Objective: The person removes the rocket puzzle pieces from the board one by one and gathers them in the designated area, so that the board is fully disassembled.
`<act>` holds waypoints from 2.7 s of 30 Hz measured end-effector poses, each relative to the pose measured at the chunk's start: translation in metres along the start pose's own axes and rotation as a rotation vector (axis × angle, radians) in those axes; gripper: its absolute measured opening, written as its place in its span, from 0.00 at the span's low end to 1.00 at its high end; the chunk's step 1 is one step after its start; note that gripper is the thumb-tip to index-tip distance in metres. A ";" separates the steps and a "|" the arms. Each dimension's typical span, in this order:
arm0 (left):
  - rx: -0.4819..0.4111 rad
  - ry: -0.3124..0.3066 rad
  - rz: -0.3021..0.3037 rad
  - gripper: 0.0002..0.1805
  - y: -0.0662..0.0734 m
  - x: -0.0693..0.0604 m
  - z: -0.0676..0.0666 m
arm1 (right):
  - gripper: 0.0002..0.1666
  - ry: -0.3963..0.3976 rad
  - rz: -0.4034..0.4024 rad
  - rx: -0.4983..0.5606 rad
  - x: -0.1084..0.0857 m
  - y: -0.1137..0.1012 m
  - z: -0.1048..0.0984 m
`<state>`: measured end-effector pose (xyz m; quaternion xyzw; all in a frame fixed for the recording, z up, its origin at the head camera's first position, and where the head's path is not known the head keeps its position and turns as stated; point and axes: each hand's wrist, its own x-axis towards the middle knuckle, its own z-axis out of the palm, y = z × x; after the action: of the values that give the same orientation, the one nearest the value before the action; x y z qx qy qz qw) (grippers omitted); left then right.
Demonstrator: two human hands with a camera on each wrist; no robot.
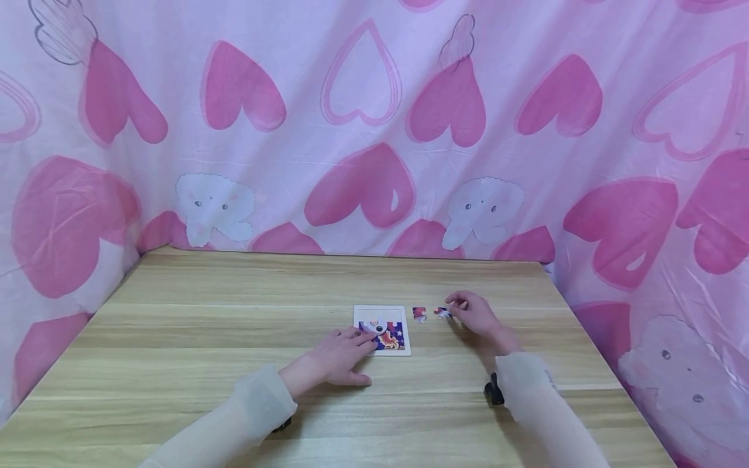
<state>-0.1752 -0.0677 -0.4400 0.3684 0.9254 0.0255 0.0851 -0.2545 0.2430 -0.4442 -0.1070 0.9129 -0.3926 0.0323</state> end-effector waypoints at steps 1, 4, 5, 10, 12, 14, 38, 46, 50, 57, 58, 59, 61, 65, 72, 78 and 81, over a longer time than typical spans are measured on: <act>0.001 0.001 0.000 0.40 0.000 0.000 0.000 | 0.10 -0.019 -0.017 0.000 0.001 -0.005 0.004; 0.002 0.007 0.002 0.40 0.000 0.000 0.001 | 0.09 -0.086 -0.039 0.021 0.003 -0.019 0.016; 0.002 0.009 0.002 0.40 0.000 0.000 0.001 | 0.09 -0.104 -0.047 0.024 0.004 -0.023 0.019; -0.002 0.011 0.006 0.39 0.000 -0.001 0.001 | 0.09 -0.172 -0.104 0.016 0.008 -0.037 0.035; -0.005 0.010 0.007 0.39 0.000 -0.001 0.000 | 0.10 -0.197 -0.145 0.004 0.009 -0.042 0.040; -0.005 0.010 0.008 0.39 0.000 -0.001 -0.001 | 0.10 -0.224 -0.190 -0.010 0.009 -0.049 0.045; 0.060 0.060 0.054 0.37 0.000 -0.006 0.003 | 0.12 -0.317 -0.360 -0.151 0.014 -0.065 0.069; 0.061 0.071 0.045 0.38 0.003 -0.008 0.006 | 0.12 -0.322 -0.254 -0.118 0.016 -0.068 0.071; 0.047 0.071 0.029 0.39 0.004 -0.009 0.008 | 0.11 -0.312 -0.219 -0.092 0.020 -0.072 0.075; 0.038 0.052 0.012 0.39 0.005 -0.009 0.007 | 0.11 -0.353 -0.120 -0.083 0.029 -0.082 0.082; 0.037 0.051 0.012 0.39 0.005 -0.009 0.006 | 0.11 -0.360 -0.112 -0.087 0.030 -0.084 0.083; 0.038 0.051 0.012 0.39 0.005 -0.009 0.006 | 0.11 -0.368 -0.106 -0.085 0.031 -0.085 0.084; 0.037 0.051 0.012 0.38 0.005 -0.009 0.006 | 0.12 -0.387 -0.088 -0.082 0.033 -0.088 0.085; 0.054 0.056 0.014 0.38 0.005 -0.009 0.006 | 0.12 -0.413 -0.052 -0.088 0.035 -0.092 0.087; 0.062 0.060 0.013 0.38 0.006 -0.010 0.005 | 0.10 -0.458 -0.030 -0.082 0.037 -0.098 0.090; 0.052 0.054 0.013 0.39 0.006 -0.009 0.005 | 0.07 -0.474 -0.006 -0.065 0.037 -0.099 0.092; 0.050 0.053 0.012 0.39 0.006 -0.009 0.004 | 0.05 -0.477 -0.012 -0.048 0.037 -0.098 0.092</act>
<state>-0.1643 -0.0699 -0.4424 0.3753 0.9254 0.0126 0.0512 -0.2611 0.1040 -0.4360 -0.2029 0.8879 -0.3345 0.2420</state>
